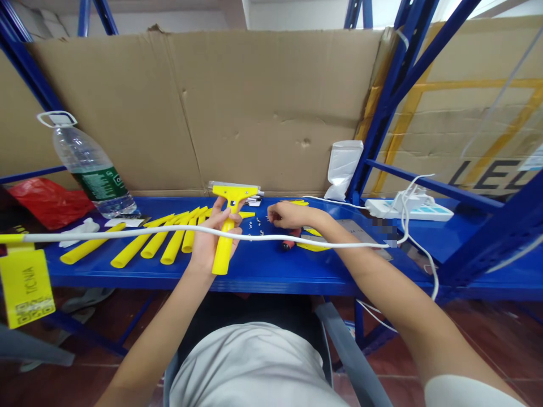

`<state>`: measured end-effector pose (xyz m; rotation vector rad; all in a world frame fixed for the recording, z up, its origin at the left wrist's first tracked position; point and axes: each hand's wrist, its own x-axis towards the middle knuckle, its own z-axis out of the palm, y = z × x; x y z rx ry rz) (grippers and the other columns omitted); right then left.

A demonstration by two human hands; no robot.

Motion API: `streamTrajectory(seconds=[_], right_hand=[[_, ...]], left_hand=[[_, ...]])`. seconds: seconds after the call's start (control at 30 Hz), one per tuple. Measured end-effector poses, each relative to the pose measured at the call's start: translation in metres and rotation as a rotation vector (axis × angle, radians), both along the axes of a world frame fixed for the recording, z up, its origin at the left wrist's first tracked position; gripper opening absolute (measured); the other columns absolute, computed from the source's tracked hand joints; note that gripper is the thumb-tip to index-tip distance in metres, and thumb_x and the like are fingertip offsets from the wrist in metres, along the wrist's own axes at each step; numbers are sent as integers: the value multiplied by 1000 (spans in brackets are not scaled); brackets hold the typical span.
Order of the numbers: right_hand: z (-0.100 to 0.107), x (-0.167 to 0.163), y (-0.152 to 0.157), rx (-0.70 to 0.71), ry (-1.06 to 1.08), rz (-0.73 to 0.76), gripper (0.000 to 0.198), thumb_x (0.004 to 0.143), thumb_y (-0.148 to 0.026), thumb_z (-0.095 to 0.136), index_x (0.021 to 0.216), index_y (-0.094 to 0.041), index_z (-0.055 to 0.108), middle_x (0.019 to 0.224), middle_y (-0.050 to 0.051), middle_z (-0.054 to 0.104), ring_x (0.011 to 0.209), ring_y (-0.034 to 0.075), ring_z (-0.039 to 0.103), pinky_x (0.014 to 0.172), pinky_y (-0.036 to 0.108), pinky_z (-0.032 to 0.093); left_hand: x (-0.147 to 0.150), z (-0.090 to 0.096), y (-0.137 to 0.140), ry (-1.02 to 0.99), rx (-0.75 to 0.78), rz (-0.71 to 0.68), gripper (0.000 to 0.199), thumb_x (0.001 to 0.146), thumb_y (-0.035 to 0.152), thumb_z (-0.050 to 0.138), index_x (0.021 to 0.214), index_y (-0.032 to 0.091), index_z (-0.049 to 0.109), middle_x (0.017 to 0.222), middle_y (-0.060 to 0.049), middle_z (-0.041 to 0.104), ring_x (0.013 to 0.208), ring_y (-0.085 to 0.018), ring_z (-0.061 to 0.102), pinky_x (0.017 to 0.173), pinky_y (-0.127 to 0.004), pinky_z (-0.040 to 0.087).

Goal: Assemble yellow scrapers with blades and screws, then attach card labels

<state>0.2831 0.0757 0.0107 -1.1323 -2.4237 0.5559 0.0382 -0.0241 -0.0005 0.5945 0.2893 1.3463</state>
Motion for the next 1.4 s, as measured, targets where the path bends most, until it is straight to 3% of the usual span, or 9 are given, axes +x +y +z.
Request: streamTrajectory(seconds=[0.27, 0.4, 0.6, 0.73, 0.9, 1.1, 1.4], right_hand=[[3, -3, 13, 226, 261, -48, 12, 88, -34, 78, 94, -24, 75, 99, 6, 77, 92, 23, 70, 91, 39, 57], [6, -7, 10, 340, 436, -48, 17, 97, -44, 75, 97, -28, 80, 114, 9, 77, 102, 27, 72, 101, 47, 61], [15, -13, -1, 426, 689, -125, 18, 96, -48, 83, 96, -30, 85, 117, 9, 80, 113, 30, 72, 106, 48, 60], [18, -19, -7, 372, 788, -115, 20, 91, -49, 89, 95, -29, 85, 115, 9, 80, 113, 29, 74, 106, 47, 61], [17, -27, -20, 185, 712, -39, 29, 91, -56, 89, 94, -28, 84, 109, 7, 80, 99, 26, 74, 101, 47, 62], [14, -31, -25, 208, 532, 80, 34, 93, -61, 87, 89, -28, 84, 114, 9, 78, 109, 28, 73, 109, 50, 58], [13, -31, -22, 61, 602, 113, 34, 85, -60, 95, 84, -27, 87, 114, 8, 79, 107, 25, 74, 101, 44, 61]], left_hand=[[1, 3, 1, -6, -18, -6, 60, 97, 0, 70, 148, 31, 62, 129, -8, 76, 74, -8, 73, 53, -13, 51], [3, 0, 3, 46, -19, -23, 60, 94, 0, 74, 146, 29, 64, 132, -10, 76, 75, -10, 75, 54, -14, 54], [14, -9, 4, 100, -129, -86, 61, 94, -2, 74, 147, 23, 60, 136, -17, 74, 78, -12, 77, 56, -16, 58], [17, -12, 4, 104, -186, -122, 59, 97, -3, 71, 149, 23, 57, 132, -16, 73, 76, -12, 77, 58, -17, 59], [18, -13, 5, 115, -182, -121, 57, 95, -4, 72, 145, 22, 58, 124, -13, 72, 75, -12, 75, 57, -17, 57], [19, -19, 10, 128, -164, -171, 56, 92, -3, 76, 139, 25, 61, 119, -10, 72, 75, -11, 73, 54, -14, 51], [20, -20, 8, 129, -126, -180, 56, 93, -2, 75, 141, 24, 62, 116, -10, 72, 76, -12, 73, 54, -14, 51]])
